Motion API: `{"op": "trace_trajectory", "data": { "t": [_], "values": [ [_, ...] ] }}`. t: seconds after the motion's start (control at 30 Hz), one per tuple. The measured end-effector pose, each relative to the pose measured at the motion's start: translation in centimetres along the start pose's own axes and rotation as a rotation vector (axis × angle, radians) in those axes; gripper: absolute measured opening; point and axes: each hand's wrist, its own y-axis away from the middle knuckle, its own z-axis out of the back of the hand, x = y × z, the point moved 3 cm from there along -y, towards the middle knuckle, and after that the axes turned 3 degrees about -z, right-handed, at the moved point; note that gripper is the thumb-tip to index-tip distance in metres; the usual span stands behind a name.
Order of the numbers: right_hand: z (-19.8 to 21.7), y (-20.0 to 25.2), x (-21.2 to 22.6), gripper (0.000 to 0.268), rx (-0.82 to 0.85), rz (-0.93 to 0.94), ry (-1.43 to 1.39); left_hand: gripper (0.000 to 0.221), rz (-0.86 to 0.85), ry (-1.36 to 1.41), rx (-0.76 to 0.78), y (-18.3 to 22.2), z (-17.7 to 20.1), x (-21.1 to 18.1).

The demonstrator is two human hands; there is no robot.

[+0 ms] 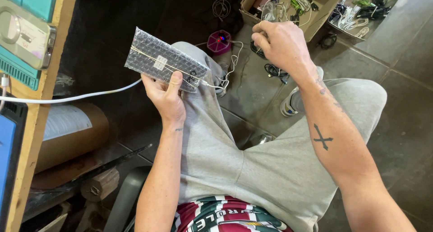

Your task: Sorting through a box of electronic cables, untangling them, coiling them for storage, and testing a smartphone by plugging it in.

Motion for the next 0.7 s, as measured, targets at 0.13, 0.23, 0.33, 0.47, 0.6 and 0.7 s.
{"op": "trace_trajectory", "data": {
  "t": [0.13, 0.23, 0.33, 0.47, 0.6, 0.7],
  "values": [
    [0.03, 0.03, 0.27, 0.026, 0.003, 0.011, -0.006, 0.082, -0.001, -0.017, 0.003, 0.05, -0.11, -0.1],
    [-0.1, 0.03, 0.26, 0.025, 0.014, 0.016, -0.007, 0.081, -0.001, -0.017, 0.012, 0.1, -0.23, -0.15],
    [-0.11, 0.03, 0.21, 0.025, 0.011, 0.029, -0.015, 0.08, 0.007, -0.019, 0.016, 0.1, -0.34, -0.15],
    [-0.51, -0.14, -0.17, 0.026, 0.0, 0.041, -0.03, 0.079, -0.016, -0.026, 0.027, 0.09, -0.22, 0.16],
    [-0.37, -0.21, 0.26, 0.025, 0.032, 0.025, -0.022, 0.08, -0.014, -0.029, 0.024, 0.07, -0.18, 0.16],
    [-0.51, -0.22, 0.36, 0.025, 0.041, 0.038, -0.016, 0.078, -0.01, -0.022, 0.021, 0.09, -0.16, 0.07]
  ]
}}
